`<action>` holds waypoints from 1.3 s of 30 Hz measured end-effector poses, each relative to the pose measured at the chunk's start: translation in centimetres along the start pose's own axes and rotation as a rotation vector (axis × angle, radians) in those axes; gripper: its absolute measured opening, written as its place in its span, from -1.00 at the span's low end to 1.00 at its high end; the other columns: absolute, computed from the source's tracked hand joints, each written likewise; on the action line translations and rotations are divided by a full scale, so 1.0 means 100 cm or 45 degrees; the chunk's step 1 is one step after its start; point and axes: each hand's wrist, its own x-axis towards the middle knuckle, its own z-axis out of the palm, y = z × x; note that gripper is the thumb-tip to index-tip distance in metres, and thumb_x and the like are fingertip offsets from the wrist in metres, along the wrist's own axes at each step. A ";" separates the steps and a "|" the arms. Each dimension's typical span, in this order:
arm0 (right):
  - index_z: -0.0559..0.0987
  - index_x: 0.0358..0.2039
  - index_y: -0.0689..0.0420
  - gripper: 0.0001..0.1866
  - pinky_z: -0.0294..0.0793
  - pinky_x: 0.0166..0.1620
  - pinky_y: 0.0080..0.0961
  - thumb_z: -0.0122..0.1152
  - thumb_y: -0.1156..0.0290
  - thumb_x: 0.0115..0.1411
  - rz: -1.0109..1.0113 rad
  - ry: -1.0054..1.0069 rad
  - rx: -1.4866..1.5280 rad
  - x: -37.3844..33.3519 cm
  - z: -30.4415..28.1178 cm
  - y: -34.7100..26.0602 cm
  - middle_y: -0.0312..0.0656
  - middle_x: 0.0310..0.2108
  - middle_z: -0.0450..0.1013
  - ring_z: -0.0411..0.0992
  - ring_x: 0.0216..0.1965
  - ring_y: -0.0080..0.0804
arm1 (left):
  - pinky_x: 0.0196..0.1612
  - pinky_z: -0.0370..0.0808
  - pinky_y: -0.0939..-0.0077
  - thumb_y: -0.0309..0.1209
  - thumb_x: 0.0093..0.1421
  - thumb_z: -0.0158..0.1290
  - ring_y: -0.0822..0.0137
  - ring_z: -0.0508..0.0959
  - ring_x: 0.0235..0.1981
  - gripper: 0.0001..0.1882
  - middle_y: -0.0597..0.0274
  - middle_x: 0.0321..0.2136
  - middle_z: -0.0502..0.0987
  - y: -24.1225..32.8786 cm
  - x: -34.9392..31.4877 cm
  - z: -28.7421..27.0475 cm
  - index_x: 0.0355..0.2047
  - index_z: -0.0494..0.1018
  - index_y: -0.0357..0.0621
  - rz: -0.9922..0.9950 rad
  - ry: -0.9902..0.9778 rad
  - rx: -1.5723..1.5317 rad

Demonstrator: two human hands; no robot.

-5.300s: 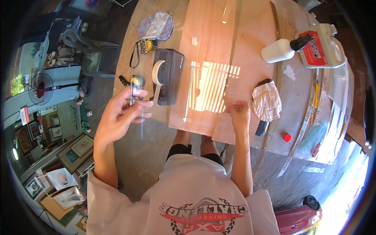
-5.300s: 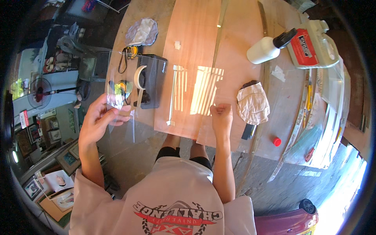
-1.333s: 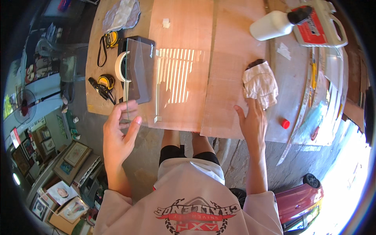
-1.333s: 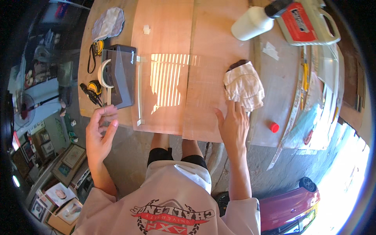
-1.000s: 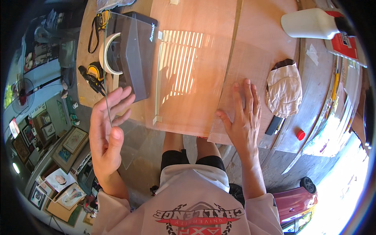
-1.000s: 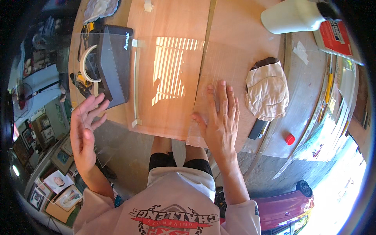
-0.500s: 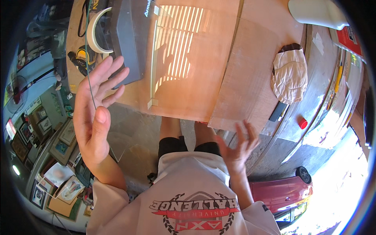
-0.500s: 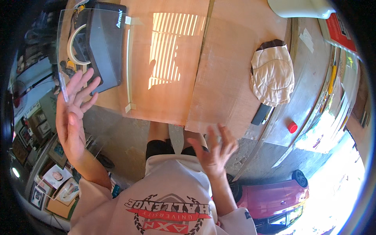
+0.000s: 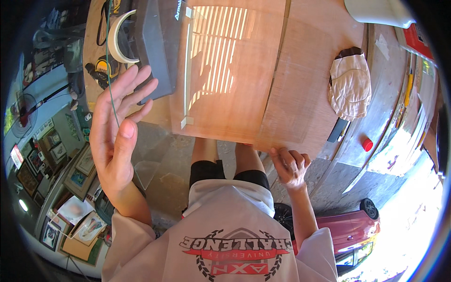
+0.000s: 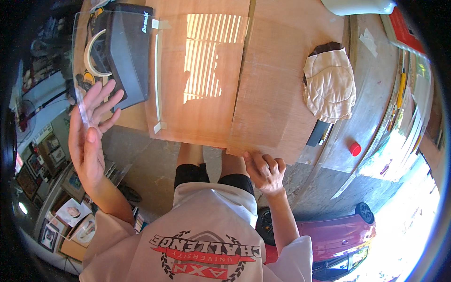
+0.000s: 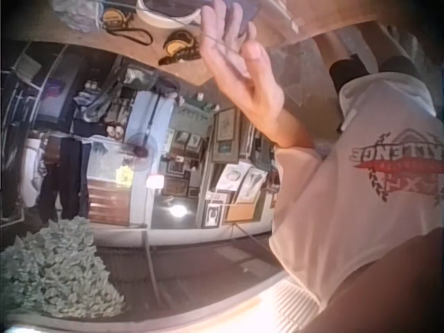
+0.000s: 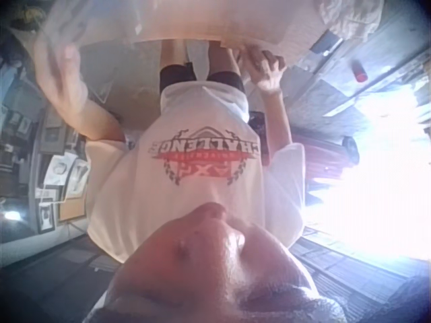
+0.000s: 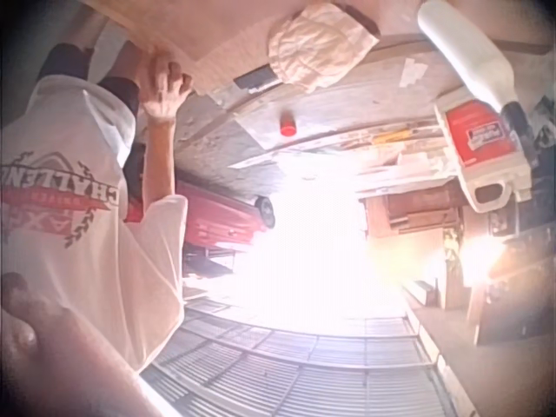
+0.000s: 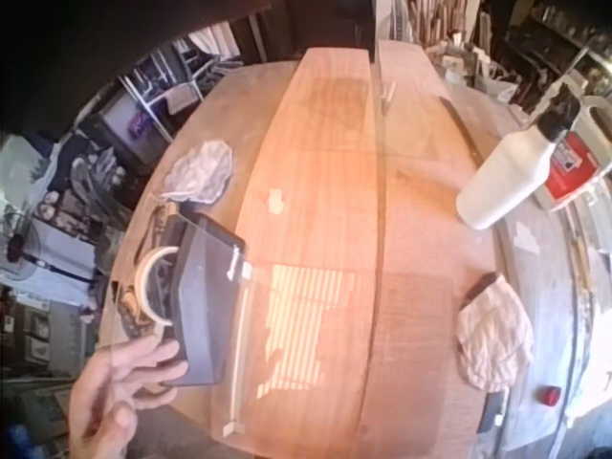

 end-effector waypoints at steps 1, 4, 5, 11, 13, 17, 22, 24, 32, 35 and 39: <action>0.73 -0.24 -0.13 -0.74 0.27 -0.15 -0.41 0.44 0.36 -0.01 0.001 0.017 0.015 0.001 -0.001 0.000 -0.46 -0.16 0.44 0.37 -0.18 -0.47 | 0.19 0.40 0.13 -0.02 0.31 0.05 -0.06 0.45 0.21 -0.26 -0.22 0.21 0.37 0.001 0.000 0.000 0.29 0.22 -0.34 0.004 0.000 0.013; 0.72 -0.23 -0.08 -0.73 0.27 -0.14 -0.39 0.43 0.37 -0.02 0.004 -0.012 0.029 0.000 -0.001 0.003 -0.44 -0.17 0.45 0.38 -0.17 -0.45 | 0.19 0.41 0.12 -0.02 0.30 0.06 -0.05 0.45 0.20 -0.26 -0.21 0.21 0.38 0.002 -0.002 0.001 0.29 0.23 -0.33 -0.008 0.007 0.012; 0.72 -0.21 -0.05 -0.71 0.26 -0.12 -0.38 0.41 0.39 -0.03 0.010 -0.013 0.039 0.000 0.000 0.004 -0.43 -0.18 0.45 0.38 -0.16 -0.44 | 0.19 0.41 0.12 -0.02 0.30 0.07 -0.05 0.46 0.20 -0.26 -0.20 0.21 0.38 0.002 -0.002 0.001 0.29 0.24 -0.33 -0.016 0.014 0.009; 0.72 -0.23 -0.05 -0.73 0.29 -0.12 -0.38 0.41 0.38 -0.03 0.033 -0.011 0.079 -0.003 0.001 0.003 -0.41 -0.16 0.46 0.41 -0.15 -0.44 | 0.16 0.44 0.13 0.00 0.29 0.08 -0.03 0.47 0.19 -0.25 -0.18 0.19 0.41 -0.001 -0.002 0.001 0.28 0.26 -0.33 -0.010 0.038 0.007; 0.72 -0.25 -0.05 -0.74 0.31 -0.13 -0.39 0.42 0.38 -0.03 0.017 -0.008 0.100 -0.001 0.003 0.002 -0.42 -0.15 0.46 0.42 -0.14 -0.46 | 0.14 0.46 0.15 -0.01 0.29 0.08 -0.03 0.48 0.19 -0.25 -0.18 0.19 0.42 -0.002 -0.001 0.001 0.28 0.27 -0.33 0.007 0.039 0.023; 0.73 -0.25 -0.01 -0.75 0.32 -0.15 -0.42 0.40 0.41 -0.01 0.013 0.052 0.120 0.005 0.009 -0.004 -0.42 -0.15 0.48 0.44 -0.14 -0.48 | 0.13 0.48 0.17 -0.03 0.28 0.08 -0.03 0.49 0.17 -0.27 -0.20 0.17 0.43 -0.003 0.000 -0.001 0.27 0.28 -0.35 0.026 0.044 0.056; 0.74 -0.26 0.01 -0.78 0.32 -0.17 -0.43 0.41 0.43 0.02 0.058 0.075 0.144 0.005 0.011 -0.009 -0.41 -0.19 0.49 0.44 -0.15 -0.49 | 0.12 0.48 0.19 -0.05 0.28 0.08 -0.05 0.50 0.16 -0.27 -0.22 0.16 0.44 -0.004 0.001 -0.005 0.26 0.28 -0.38 0.034 0.031 0.062; 0.74 -0.26 0.01 -0.78 0.32 -0.17 -0.43 0.41 0.42 0.03 0.063 0.085 0.120 0.004 0.012 -0.011 -0.41 -0.20 0.49 0.44 -0.14 -0.50 | 0.11 0.49 0.19 -0.06 0.28 0.08 -0.05 0.50 0.16 -0.27 -0.22 0.16 0.44 -0.005 0.001 -0.005 0.26 0.28 -0.39 0.027 0.038 0.048; 0.74 -0.24 -0.04 -0.77 0.29 -0.10 -0.44 0.42 0.38 0.02 0.045 0.127 0.130 0.002 0.017 -0.011 -0.45 -0.18 0.49 0.43 -0.13 -0.51 | 0.09 0.49 0.23 -0.02 0.27 0.06 -0.01 0.52 0.13 -0.26 -0.20 0.14 0.46 -0.003 0.005 -0.002 0.25 0.30 -0.39 0.032 0.030 0.036; 0.73 -0.21 -0.07 -0.73 0.29 -0.09 -0.41 0.48 0.31 0.01 0.059 0.001 0.053 0.004 0.008 -0.014 -0.46 -0.16 0.48 0.43 -0.13 -0.51 | 0.10 0.48 0.22 0.00 0.27 0.06 0.00 0.51 0.15 -0.26 -0.19 0.16 0.45 -0.002 0.005 -0.002 0.26 0.30 -0.36 0.020 0.030 0.025; 0.69 -0.11 -0.05 -0.59 0.28 -0.03 -0.34 0.52 0.25 -0.02 0.161 0.072 0.167 0.016 -0.018 -0.019 -0.39 -0.15 0.47 0.44 -0.12 -0.39 | 0.14 0.44 0.17 0.03 0.29 0.05 0.00 0.47 0.19 -0.24 -0.15 0.21 0.41 -0.002 0.005 -0.007 0.29 0.25 -0.31 -0.033 -0.025 0.018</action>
